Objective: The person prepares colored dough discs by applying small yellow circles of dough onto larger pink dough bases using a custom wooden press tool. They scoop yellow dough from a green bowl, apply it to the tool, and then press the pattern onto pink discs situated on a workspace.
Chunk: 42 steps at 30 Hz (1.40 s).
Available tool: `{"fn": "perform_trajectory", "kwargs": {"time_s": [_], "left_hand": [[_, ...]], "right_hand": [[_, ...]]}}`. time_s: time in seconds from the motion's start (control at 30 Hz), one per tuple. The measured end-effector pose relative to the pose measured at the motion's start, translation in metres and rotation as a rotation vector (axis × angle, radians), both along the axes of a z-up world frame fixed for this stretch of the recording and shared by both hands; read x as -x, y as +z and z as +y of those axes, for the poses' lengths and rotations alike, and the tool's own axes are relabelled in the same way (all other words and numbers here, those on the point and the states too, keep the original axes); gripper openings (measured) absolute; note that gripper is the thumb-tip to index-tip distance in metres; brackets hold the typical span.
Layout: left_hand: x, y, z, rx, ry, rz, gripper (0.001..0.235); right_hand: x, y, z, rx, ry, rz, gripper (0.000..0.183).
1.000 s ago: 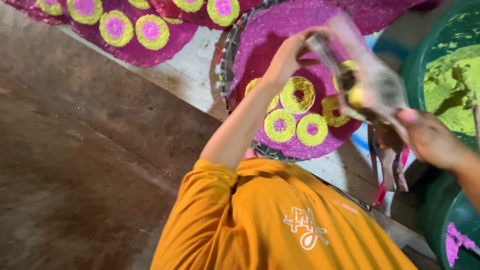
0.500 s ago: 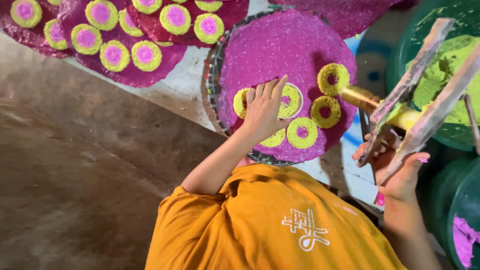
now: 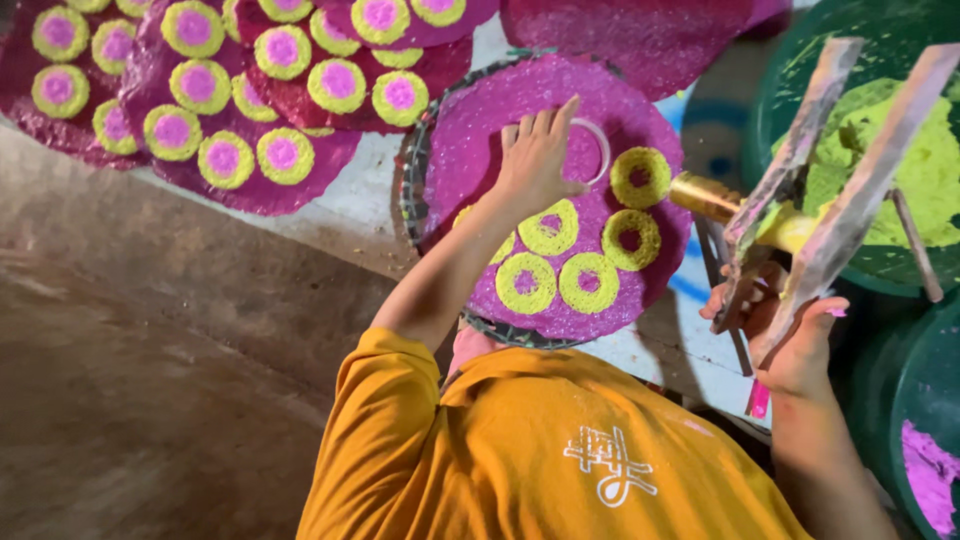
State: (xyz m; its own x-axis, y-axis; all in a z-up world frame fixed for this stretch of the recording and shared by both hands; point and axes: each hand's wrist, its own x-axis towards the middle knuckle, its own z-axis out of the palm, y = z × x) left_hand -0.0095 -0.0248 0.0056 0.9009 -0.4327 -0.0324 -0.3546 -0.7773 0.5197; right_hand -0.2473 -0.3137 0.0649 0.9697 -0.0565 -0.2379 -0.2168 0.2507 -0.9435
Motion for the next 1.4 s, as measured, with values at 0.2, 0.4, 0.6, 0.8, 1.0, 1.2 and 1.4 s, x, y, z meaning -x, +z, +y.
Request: {"fn": "perform_trajectory", "kwargs": {"time_s": [0.2,0.4,0.6,0.8,1.0,1.2,1.4], "left_hand": [[-0.011,-0.020,-0.005,0.020,-0.030,0.049,0.112],[-0.030,0.024,-0.010,1.151,-0.117,0.520,0.104],[-0.042,0.047,-0.024,2.378,-0.563,1.011,0.064],[-0.072,0.026,-0.005,2.491,-0.370,0.793,0.045],[-0.073,0.003,0.006,2.516,-0.380,0.767,0.045],[-0.068,-0.013,-0.025,2.584,-0.148,0.851,0.035],[-0.098,-0.009,-0.031,2.461,-0.265,0.664,0.034]], "right_hand": [[-0.005,-0.006,-0.016,-0.025,0.046,0.024,0.104],[-0.067,-0.001,-0.027,-0.035,0.419,0.203,0.092],[-0.161,0.018,-0.026,0.300,0.663,0.686,0.081],[-0.222,0.024,0.000,1.283,0.706,0.391,0.098],[-0.216,0.035,0.042,1.158,0.762,0.345,0.097],[-0.211,0.061,0.039,1.142,0.679,0.444,0.084],[-0.212,0.058,0.044,1.239,0.569,0.037,0.064]]}}
